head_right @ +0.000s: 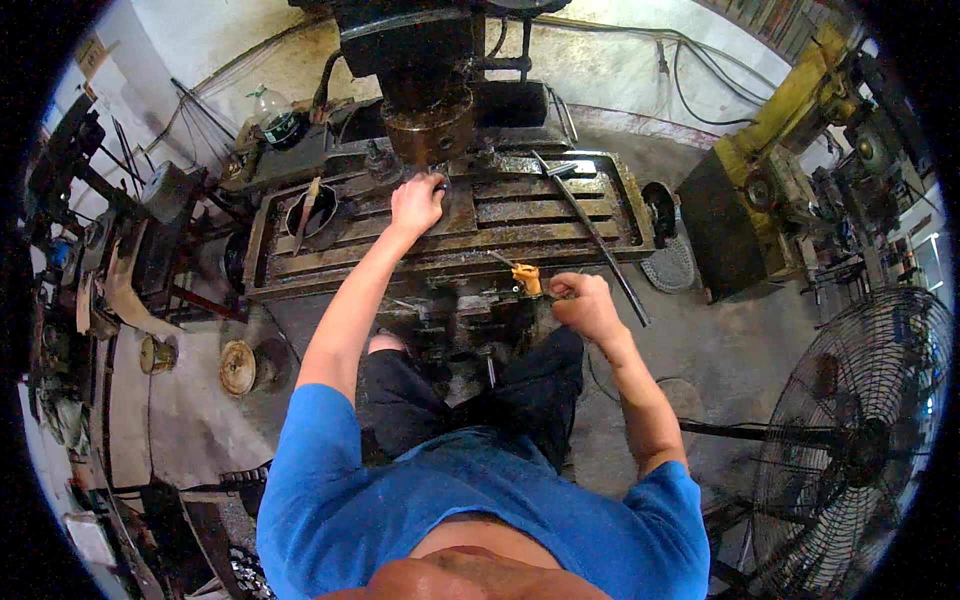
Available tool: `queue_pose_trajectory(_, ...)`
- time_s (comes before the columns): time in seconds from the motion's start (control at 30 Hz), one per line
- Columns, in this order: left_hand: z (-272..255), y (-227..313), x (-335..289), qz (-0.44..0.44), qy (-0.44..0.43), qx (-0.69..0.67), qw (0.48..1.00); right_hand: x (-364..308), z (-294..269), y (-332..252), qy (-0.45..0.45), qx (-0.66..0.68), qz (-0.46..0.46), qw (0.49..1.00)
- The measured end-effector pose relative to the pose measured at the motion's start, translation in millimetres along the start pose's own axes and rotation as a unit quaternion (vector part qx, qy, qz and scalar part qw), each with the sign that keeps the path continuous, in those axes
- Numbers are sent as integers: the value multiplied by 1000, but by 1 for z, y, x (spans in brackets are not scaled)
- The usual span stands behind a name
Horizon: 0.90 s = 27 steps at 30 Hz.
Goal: The person places metal pieces onto a milling machine, uses a tool to process them, and then puts them into a container.
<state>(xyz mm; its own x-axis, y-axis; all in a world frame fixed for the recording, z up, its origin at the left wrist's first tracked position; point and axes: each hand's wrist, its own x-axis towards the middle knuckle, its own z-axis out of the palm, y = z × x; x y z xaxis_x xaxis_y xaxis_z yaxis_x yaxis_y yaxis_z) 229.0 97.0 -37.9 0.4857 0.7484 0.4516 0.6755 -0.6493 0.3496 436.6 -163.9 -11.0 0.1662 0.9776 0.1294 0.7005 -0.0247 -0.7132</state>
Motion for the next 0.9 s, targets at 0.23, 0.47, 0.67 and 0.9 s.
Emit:
queue_pose_trajectory(0.23,-1,-6,9,-149,9,20,989,57,-126,-73,110,-9,-98,989)
queue_pose_trajectory(0.47,8,-19,19,-153,-19,-41,987,126,-300,-206,208,345,-405,821)
queue_pose_trajectory(0.67,2,-13,17,-171,-16,-38,984,91,-245,-144,312,223,-484,787)
queue_pose_trajectory(0.9,4,-14,14,-177,-7,-29,984,67,-221,-129,295,208,-494,791)
